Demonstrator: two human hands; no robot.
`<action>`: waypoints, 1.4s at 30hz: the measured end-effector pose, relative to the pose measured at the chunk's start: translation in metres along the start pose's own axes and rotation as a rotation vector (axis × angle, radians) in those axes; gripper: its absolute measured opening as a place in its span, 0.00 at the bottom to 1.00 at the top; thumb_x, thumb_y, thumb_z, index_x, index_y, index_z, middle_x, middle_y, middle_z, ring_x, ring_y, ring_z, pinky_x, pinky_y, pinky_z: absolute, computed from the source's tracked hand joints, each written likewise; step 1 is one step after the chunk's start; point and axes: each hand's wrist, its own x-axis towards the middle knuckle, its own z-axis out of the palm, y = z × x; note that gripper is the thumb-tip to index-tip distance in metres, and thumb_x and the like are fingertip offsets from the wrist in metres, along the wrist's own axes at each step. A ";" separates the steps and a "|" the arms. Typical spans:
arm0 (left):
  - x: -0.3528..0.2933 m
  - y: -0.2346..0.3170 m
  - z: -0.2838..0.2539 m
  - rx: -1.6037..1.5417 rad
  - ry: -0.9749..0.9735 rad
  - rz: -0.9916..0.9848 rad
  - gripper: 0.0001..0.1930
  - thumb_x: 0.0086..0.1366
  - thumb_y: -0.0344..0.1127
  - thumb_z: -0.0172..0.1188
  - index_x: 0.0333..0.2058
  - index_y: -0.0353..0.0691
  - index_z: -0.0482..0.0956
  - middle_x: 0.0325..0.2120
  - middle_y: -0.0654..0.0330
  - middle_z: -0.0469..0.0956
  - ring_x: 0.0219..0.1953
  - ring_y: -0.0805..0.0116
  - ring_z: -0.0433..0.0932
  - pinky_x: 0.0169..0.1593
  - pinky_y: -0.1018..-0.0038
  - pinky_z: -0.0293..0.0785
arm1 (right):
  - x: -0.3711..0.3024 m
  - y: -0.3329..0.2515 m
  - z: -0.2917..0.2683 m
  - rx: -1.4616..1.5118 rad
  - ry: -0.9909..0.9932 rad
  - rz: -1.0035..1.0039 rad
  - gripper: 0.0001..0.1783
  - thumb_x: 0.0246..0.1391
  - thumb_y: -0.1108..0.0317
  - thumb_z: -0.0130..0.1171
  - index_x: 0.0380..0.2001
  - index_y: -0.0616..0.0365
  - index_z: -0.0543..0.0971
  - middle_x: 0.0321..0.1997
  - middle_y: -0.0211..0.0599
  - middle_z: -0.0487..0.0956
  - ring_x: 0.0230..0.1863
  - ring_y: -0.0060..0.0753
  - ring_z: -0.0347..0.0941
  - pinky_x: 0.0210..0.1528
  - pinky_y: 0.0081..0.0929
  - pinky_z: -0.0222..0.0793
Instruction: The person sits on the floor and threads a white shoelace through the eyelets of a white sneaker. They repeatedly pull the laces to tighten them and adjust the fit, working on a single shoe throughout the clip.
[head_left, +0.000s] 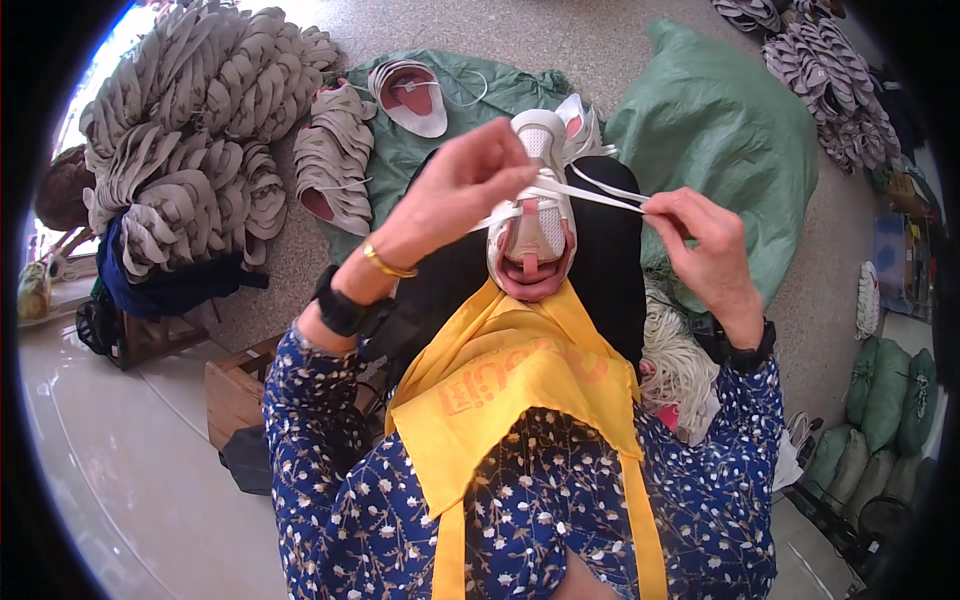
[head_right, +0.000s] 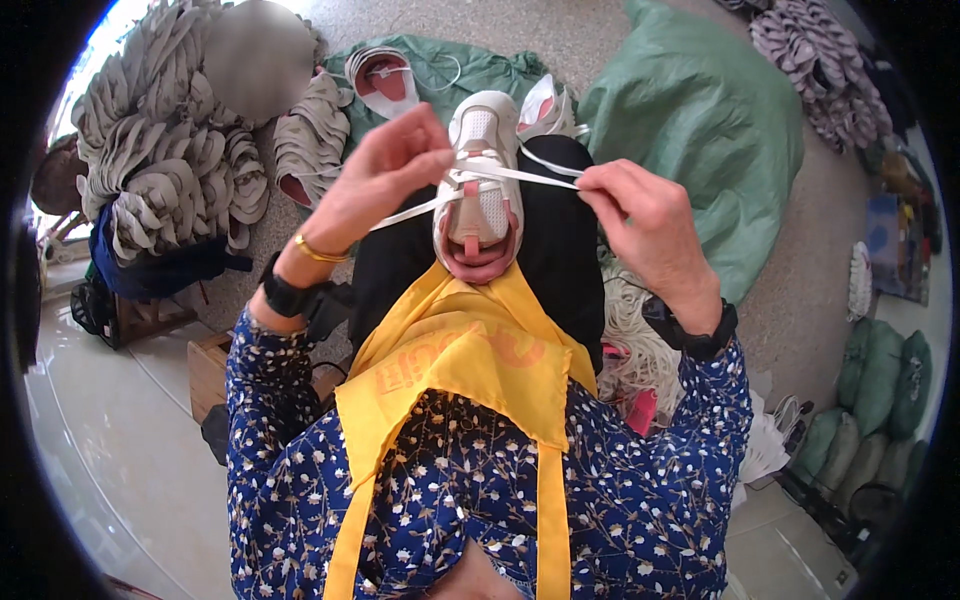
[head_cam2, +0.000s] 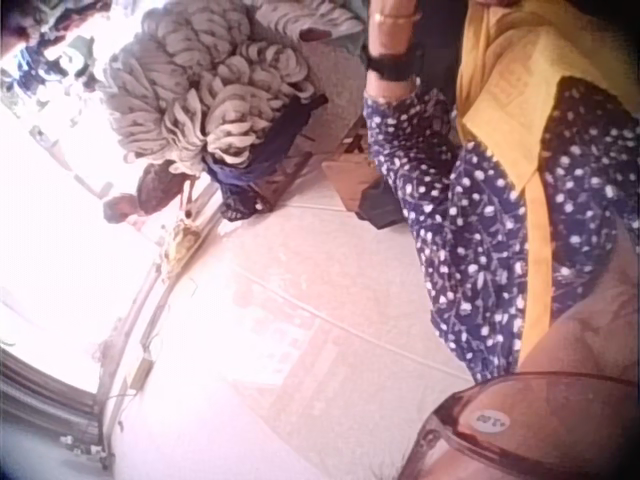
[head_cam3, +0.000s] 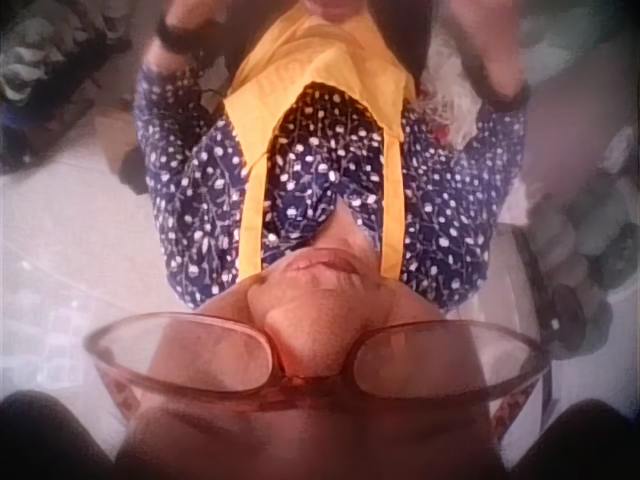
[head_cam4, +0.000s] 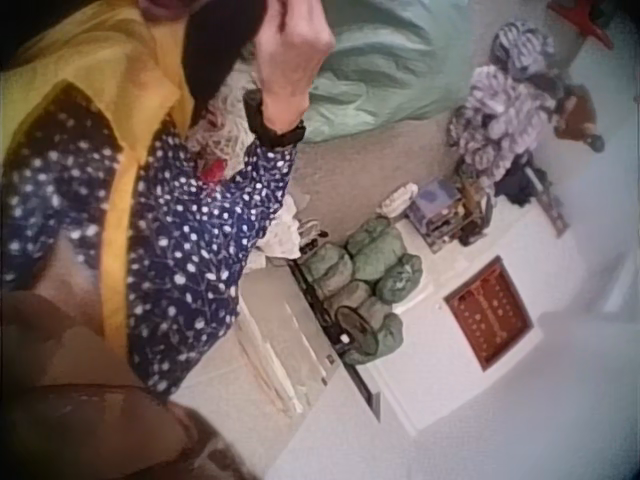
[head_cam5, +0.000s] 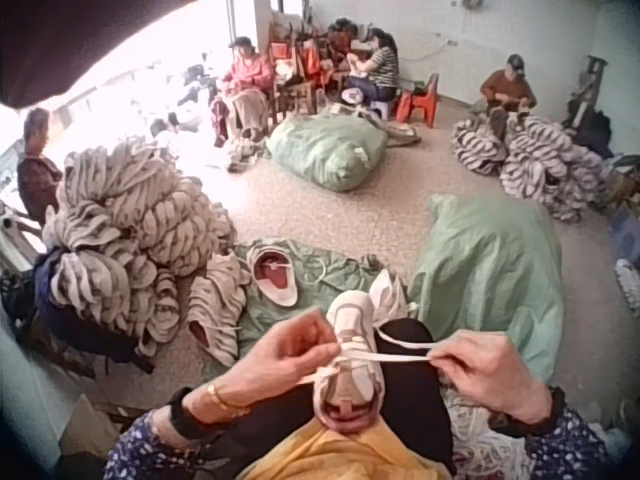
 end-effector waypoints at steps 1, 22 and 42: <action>-0.005 0.005 -0.004 -0.002 0.021 0.027 0.05 0.73 0.31 0.61 0.40 0.40 0.73 0.32 0.71 0.73 0.34 0.83 0.71 0.39 0.84 0.68 | -0.006 0.006 0.000 0.024 -0.031 0.087 0.06 0.56 0.79 0.65 0.38 0.64 0.81 0.34 0.42 0.82 0.32 0.41 0.81 0.33 0.30 0.74; -0.048 -0.019 -0.079 0.459 0.386 -0.046 0.16 0.70 0.41 0.66 0.29 0.42 0.70 0.20 0.75 0.63 0.24 0.84 0.60 0.27 0.79 0.53 | -0.013 0.007 0.042 0.121 -0.015 0.171 0.06 0.54 0.75 0.68 0.34 0.61 0.80 0.33 0.41 0.81 0.31 0.44 0.80 0.33 0.36 0.75; -0.027 -0.040 0.008 0.420 0.114 -0.081 0.06 0.65 0.27 0.63 0.38 0.31 0.77 0.27 0.55 0.82 0.29 0.67 0.82 0.33 0.70 0.75 | 0.016 -0.023 0.089 0.216 -0.034 -0.102 0.07 0.53 0.75 0.66 0.35 0.57 0.78 0.35 0.39 0.79 0.35 0.47 0.80 0.37 0.38 0.77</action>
